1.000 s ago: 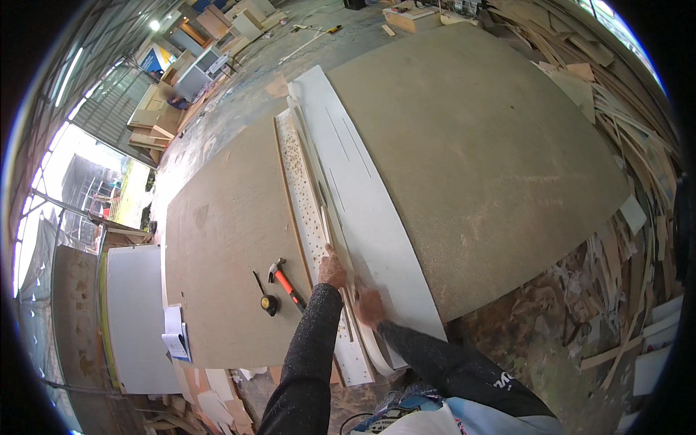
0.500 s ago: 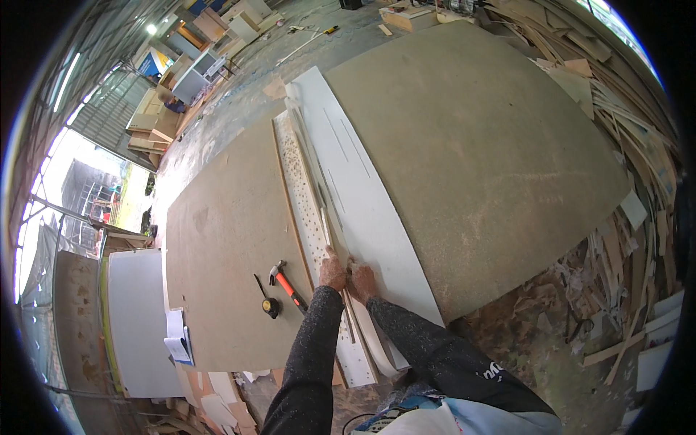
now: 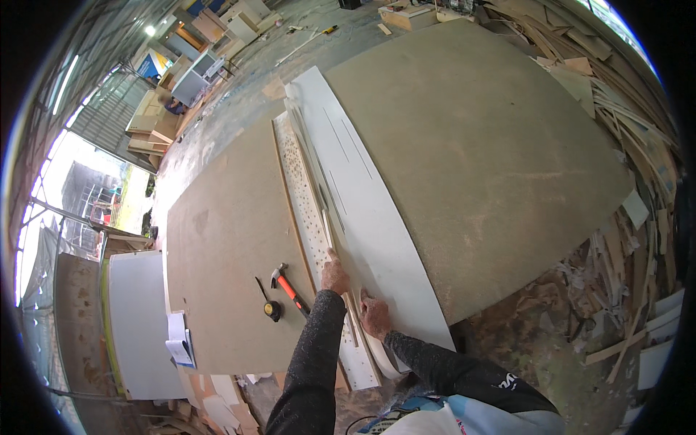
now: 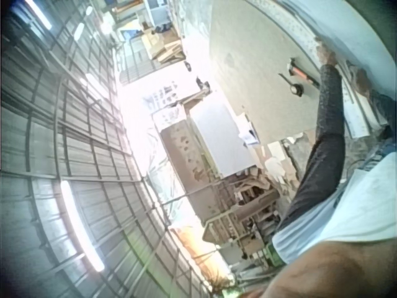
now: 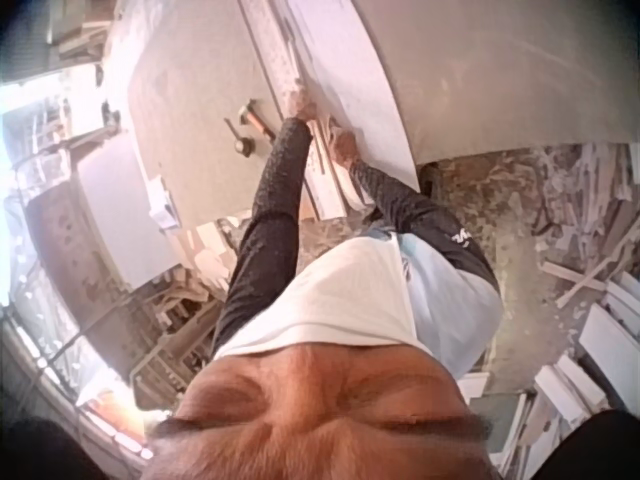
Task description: The person applies a strip of adhesive veneer tape to the edge of a long white board using their hands to press and smooth it down along the length of the material.
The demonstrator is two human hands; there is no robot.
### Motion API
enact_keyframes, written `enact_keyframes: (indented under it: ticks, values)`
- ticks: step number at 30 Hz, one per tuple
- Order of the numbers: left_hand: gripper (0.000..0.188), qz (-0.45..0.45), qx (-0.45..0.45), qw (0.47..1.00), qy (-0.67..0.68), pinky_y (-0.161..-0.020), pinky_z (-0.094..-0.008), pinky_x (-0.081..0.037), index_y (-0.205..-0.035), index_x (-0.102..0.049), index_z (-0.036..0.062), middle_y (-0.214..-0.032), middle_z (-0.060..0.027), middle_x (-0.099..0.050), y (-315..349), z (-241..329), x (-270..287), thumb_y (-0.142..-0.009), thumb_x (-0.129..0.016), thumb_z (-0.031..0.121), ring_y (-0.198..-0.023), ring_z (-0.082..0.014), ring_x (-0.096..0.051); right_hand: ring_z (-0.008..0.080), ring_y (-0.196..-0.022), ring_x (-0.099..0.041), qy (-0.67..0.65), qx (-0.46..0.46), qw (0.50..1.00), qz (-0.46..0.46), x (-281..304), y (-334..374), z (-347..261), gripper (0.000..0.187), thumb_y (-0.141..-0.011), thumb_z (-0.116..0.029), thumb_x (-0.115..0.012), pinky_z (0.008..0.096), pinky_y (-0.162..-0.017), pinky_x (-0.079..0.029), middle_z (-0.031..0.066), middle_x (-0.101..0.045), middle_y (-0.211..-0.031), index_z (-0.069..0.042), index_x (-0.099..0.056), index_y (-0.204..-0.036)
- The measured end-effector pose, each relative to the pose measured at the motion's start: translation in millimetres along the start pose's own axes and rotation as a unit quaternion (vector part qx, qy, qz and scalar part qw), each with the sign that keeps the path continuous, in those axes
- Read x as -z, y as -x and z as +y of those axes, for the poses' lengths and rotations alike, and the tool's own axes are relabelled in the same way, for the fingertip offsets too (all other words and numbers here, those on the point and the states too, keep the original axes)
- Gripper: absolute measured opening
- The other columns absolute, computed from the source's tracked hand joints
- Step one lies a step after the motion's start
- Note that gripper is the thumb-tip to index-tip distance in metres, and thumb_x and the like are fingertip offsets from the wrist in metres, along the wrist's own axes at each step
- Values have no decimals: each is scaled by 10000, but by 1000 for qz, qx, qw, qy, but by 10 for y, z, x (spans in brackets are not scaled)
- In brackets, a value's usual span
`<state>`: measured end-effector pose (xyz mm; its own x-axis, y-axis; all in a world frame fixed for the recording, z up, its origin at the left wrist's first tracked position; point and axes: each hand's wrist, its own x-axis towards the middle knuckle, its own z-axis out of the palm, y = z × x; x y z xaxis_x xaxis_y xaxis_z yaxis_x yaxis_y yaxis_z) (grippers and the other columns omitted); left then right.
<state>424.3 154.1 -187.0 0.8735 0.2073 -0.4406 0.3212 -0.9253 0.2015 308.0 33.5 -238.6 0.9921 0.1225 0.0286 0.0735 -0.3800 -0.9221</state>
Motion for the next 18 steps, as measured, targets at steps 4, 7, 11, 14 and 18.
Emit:
enact_keyframes:
  ticks: [4, 7, 11, 14, 18]
  values:
    - [808, -1, 0, 1000, -14, -880, -458, -472, -1430, -66, -98, -1093, -377, -534, 113, 33, 111, -811, -550, 89, -1032, -444, -567, 415, -764, -598, -24, -2, 998, -52, -54, -547, -13, 379, -786, -67, -510, 467, -630, -471, 264, -598, -839, 78, -534, -1136]
    - [819, 18, 6, 1000, -2, -904, -459, -457, -1430, -66, -99, -1098, -379, -529, 34, 67, 81, -815, -562, 119, -1044, -445, -558, 423, -804, -613, 22, 1, 999, -50, -55, -1030, -19, 285, -757, -79, -562, 484, -687, -481, 258, -611, -808, 56, -550, -1008]
    - [829, 23, -21, 1000, 3, -901, -453, -459, -1428, -70, -104, -1073, -371, -540, -17, 146, -16, -811, -569, 135, -1015, -446, -570, 426, -818, -608, -21, 0, 1000, -8, -58, -999, 173, 346, -752, -39, -553, 486, -700, -479, 266, -610, -823, 43, -542, -1088]
    - [837, 4, -8, 1000, 4, -852, -440, -489, -1413, -67, -134, -1027, -361, -555, 29, -39, 62, -773, -570, 63, -967, -437, -591, 412, -832, -607, -9, -35, 996, -76, -111, -430, 61, 427, -795, -13, -513, 484, -697, -468, 280, -606, -897, 52, -497, -1217]
    - [840, 3, -11, 1000, 5, -809, -430, -511, -1403, -61, -152, -995, -361, -563, -23, -83, 24, -756, -565, 32, -926, -431, -608, 413, -789, -609, -21, 73, 994, 82, -87, 94, 57, 497, -785, -12, -523, 490, -683, -463, 270, -600, -861, 56, -469, -1274]
